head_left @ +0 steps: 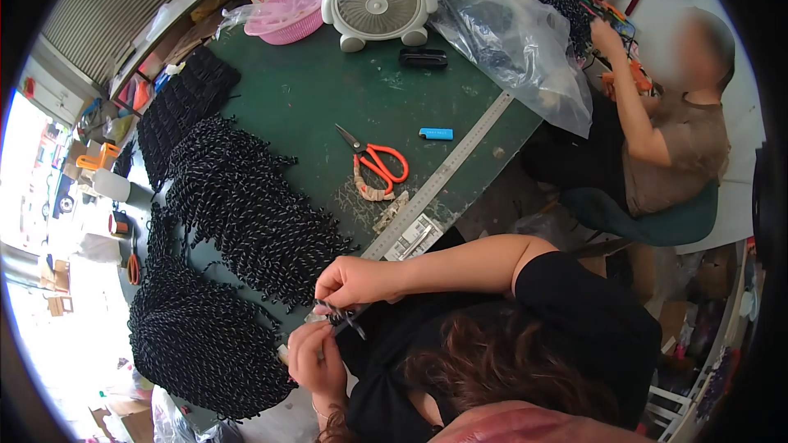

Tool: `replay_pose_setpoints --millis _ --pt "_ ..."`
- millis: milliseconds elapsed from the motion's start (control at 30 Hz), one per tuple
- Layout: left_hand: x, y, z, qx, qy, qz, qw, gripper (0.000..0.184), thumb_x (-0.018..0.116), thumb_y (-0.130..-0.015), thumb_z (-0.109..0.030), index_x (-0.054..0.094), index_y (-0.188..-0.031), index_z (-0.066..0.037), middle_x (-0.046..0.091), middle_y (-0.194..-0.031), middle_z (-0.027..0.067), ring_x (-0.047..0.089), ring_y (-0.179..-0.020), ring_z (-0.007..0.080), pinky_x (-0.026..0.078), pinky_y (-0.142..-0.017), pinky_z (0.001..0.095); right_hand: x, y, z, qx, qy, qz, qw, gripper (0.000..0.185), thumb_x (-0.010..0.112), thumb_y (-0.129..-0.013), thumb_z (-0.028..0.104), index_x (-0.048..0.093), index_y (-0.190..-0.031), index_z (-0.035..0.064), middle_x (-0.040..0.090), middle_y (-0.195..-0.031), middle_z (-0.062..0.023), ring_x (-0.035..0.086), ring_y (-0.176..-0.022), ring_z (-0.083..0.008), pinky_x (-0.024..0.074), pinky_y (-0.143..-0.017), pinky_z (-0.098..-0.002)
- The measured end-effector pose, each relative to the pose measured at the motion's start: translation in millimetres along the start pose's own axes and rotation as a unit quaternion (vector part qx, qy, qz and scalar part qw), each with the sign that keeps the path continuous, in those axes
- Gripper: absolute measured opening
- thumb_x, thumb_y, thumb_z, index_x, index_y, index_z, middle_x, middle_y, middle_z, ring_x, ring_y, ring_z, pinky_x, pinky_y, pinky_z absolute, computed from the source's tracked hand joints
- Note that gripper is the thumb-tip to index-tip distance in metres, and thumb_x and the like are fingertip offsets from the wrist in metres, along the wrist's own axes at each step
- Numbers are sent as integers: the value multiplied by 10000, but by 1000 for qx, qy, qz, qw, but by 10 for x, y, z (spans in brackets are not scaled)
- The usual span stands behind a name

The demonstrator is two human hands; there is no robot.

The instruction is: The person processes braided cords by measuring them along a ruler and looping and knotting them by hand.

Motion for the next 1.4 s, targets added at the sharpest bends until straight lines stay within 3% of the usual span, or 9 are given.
replay_pose_setpoints --millis 200,333,433,467,533,800,1067,1233,1400 --pt "124 4 -493 271 -238 -27 932 191 630 -791 134 618 -926 -2 649 -911 143 629 -817 252 499 -754 312 219 -4 -414 148 -256 38 954 171 606 -909 191 634 -815 51 569 -654 10 526 -519 -90 415 -435 -217" --pt "118 7 -251 166 -135 -57 975 149 643 -817 100 613 -929 7 646 -890 105 620 -838 195 498 -750 288 182 126 -324 91 -92 -5 992 158 584 -912 185 614 -821 60 561 -684 5 518 -534 -109 417 -446 -222" --pt "-16 27 147 -85 78 -177 978 116 631 -837 89 614 -926 17 656 -880 72 605 -771 138 497 -684 240 167 171 -291 63 -9 -23 998 151 574 -913 182 604 -823 64 558 -699 3 514 -541 -119 419 -452 -224" --pt "-23 19 148 -85 77 -178 977 116 631 -837 89 614 -926 17 656 -880 72 605 -771 138 497 -684 240 105 190 -49 -108 164 -83 977 123 582 -897 173 599 -831 71 567 -748 -4 527 -595 -137 428 -495 -241" --pt "-12 9 232 -135 127 -167 968 105 637 -849 73 609 -937 24 649 -873 55 585 -744 96 476 -658 201 272 471 355 -420 468 -182 756 73 599 -864 155 588 -846 84 586 -848 -18 554 -703 -172 446 -579 -276" --pt "95 45 532 -223 310 -107 918 103 648 -850 64 609 -935 22 646 -849 41 554 -660 66 437 -599 167 288 520 458 -504 552 -126 653 161 610 -793 147 606 -941 83 558 -903 -31 549 -890 -222 448 -718 -339" --pt "157 111 574 -209 202 -90 953 87 639 -865 51 611 -939 15 641 -840 26 578 -693 66 458 -636 176 304 468 361 -516 519 54 680 164 626 -783 109 606 -938 60 571 -886 -40 556 -850 -237 457 -700 -341" --pt "187 114 458 -219 220 -12 951 83 656 -853 51 613 -918 21 651 -865 34 601 -754 86 485 -682 206 152 342 479 -485 409 -52 771 86 648 -802 114 594 -846 63 564 -767 -33 553 -708 -196 444 -614 -335" --pt "104 -16 33 -42 19 35 998 120 679 -804 85 613 -885 25 659 -874 64 614 -782 136 499 -698 250 -56 70 155 -136 142 -28 980 107 655 -847 140 616 -816 45 547 -645 -6 502 -531 -125 417 -495 -277"
Point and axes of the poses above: each hand's wrist, its own y-axis away from the middle knuckle, its own x-axis out of the palm, z = x × y, the point moved 7 cm from there along -y, towards the middle knuckle
